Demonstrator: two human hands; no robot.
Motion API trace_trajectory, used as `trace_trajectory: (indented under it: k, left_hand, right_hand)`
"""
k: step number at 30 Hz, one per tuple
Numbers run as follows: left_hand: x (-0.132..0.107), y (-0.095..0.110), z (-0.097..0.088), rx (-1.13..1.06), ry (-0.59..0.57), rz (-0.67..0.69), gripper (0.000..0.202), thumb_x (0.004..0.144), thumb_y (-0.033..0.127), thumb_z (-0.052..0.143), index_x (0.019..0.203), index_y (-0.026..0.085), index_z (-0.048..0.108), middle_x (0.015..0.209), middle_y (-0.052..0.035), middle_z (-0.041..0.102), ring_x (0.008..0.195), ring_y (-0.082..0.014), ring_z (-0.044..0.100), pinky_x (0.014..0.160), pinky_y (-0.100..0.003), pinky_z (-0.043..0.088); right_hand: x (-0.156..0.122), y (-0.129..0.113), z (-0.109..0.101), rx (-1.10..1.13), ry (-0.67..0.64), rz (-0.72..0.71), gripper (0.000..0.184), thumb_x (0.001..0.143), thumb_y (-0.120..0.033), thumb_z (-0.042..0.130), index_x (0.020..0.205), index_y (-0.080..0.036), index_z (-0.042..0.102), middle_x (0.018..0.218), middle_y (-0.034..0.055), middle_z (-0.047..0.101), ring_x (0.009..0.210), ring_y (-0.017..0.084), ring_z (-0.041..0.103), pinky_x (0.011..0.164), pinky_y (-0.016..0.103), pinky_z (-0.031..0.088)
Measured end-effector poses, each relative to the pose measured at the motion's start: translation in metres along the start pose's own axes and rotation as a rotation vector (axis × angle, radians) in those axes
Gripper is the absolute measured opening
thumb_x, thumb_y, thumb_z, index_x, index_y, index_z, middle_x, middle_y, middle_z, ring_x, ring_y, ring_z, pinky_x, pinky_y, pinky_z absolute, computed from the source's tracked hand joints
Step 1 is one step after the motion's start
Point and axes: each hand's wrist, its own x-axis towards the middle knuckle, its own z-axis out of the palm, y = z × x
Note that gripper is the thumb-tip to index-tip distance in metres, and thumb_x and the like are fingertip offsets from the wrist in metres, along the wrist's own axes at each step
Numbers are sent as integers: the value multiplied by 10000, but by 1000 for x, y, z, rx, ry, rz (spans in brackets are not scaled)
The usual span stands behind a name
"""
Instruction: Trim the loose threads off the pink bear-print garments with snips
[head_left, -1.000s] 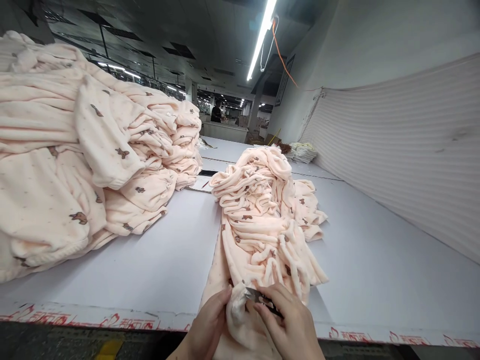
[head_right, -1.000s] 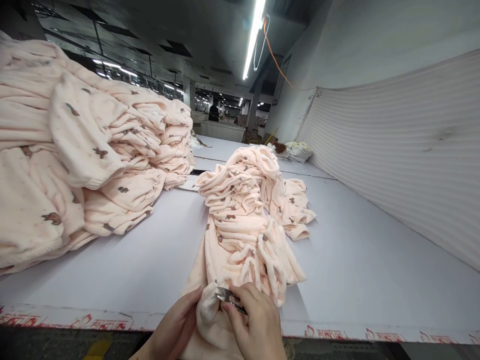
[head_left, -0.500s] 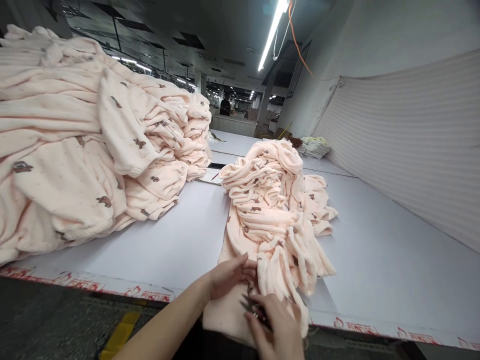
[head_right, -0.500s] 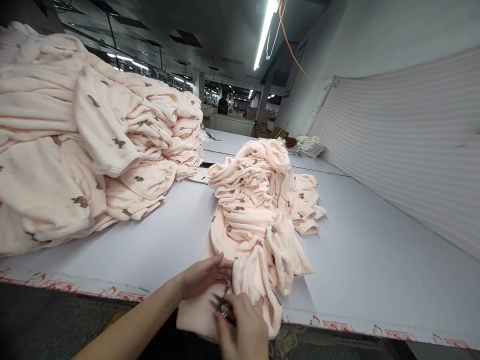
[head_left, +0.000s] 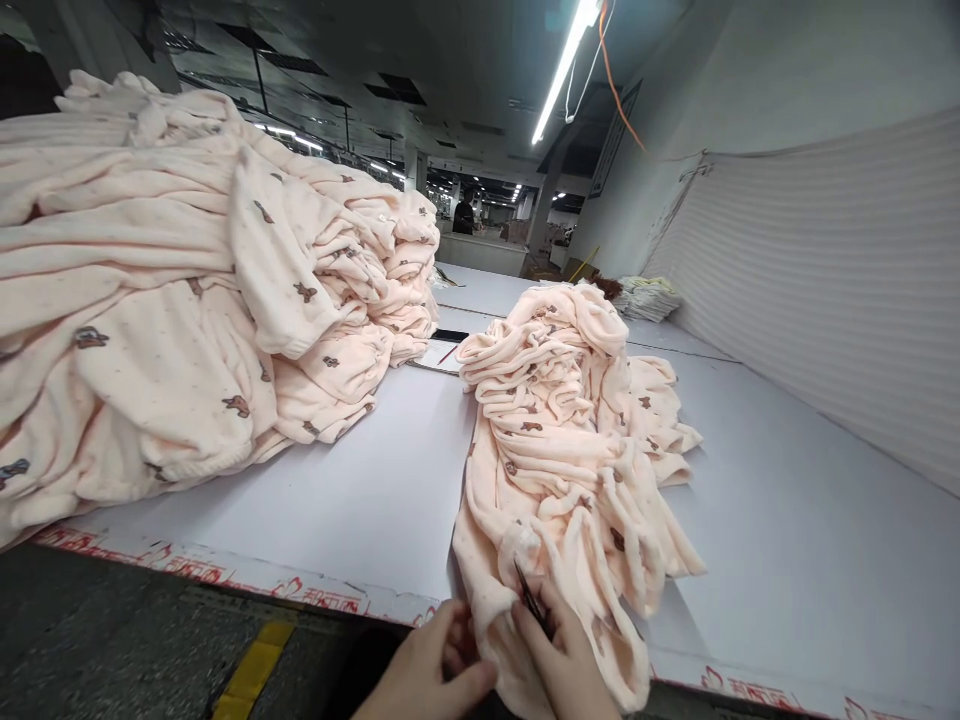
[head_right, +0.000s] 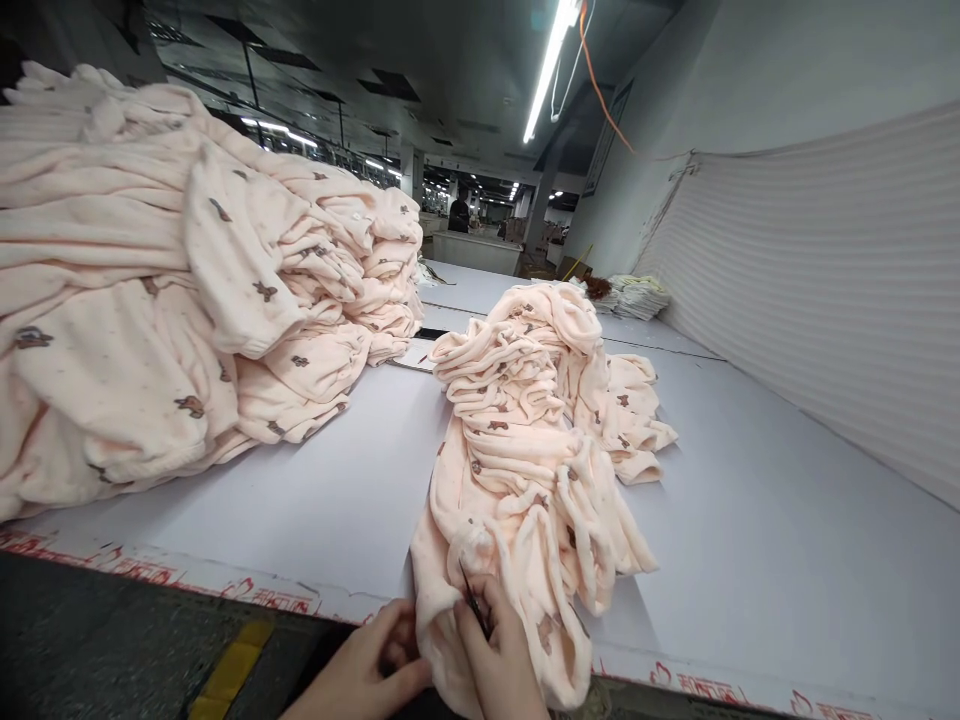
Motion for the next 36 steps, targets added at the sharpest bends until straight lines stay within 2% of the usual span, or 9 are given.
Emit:
trace_trajectory:
  k: [2,4,8,11,15,20,26,33,36]
  left_hand:
    - [6,3,22,-41,38,89,301,713,353,671,957,190,605,816,-28,673,750,-191,589,680,-267,455]
    - [13,7,35,-145,104,127,217,767,372,607,881,188,602,776,-29,656,751,-202,577,671,-274,450]
    - [14,8,38,-124,220,242,155,836,347,513,800,204,560,740,-16,589,703,-178,524,645,-254,417]
    - [11,6,35,-24,290,331,110,836,289,502,767,215,548,730,-10,542,700,-178,498,657,-255,401]
    - [12,7,37,25,332,378,66,808,203,497,764,224,542,746,-10,537,711,-184,502,681,-264,400]
    - [13,10,37,52,321,400,92,805,164,474,746,225,508,734,-2,510,703,-178,489,664,-260,386]
    - [13,14,36,99,309,418,130,800,121,439,753,221,507,731,1,504,691,-172,486,641,-257,377]
    - [12,17,37,71,291,344,158,762,106,475,826,223,560,768,-9,564,711,-180,516,634,-253,407]
    - [12,20,39,-79,365,269,182,764,179,561,939,222,588,862,-24,627,773,-191,553,700,-265,427]
  right_hand:
    - [-2,-5,-8,-23,33,-19,183,867,-356,507,891,-199,597,773,15,646,760,182,625,673,238,500]
    - [-5,-8,-20,-158,46,-61,169,872,-319,476,921,-205,591,758,13,647,727,176,625,649,233,494]
    - [-11,-17,-45,-539,57,-183,228,771,-150,422,890,-233,598,810,20,651,706,182,619,628,260,489]
    - [-11,-30,-55,-670,-18,-209,285,716,-124,432,905,-255,601,927,25,625,742,173,631,625,251,506]
    - [-15,-46,-54,-758,-69,-365,289,813,-271,558,1101,-262,585,982,52,628,744,191,647,635,269,506]
    - [-19,-45,-41,-894,9,-501,238,916,-291,435,1071,-240,609,870,56,676,675,202,627,632,306,440]
    - [-13,-49,-43,-901,-4,-455,276,949,-313,377,1030,-242,631,856,48,674,657,192,617,610,304,430]
    - [-18,-38,-53,-787,43,-298,253,904,-380,471,1089,-264,598,920,39,662,693,194,638,605,285,479]
    - [-10,-27,-49,-794,67,-262,263,826,-258,489,1066,-246,595,843,34,652,680,206,634,585,287,469]
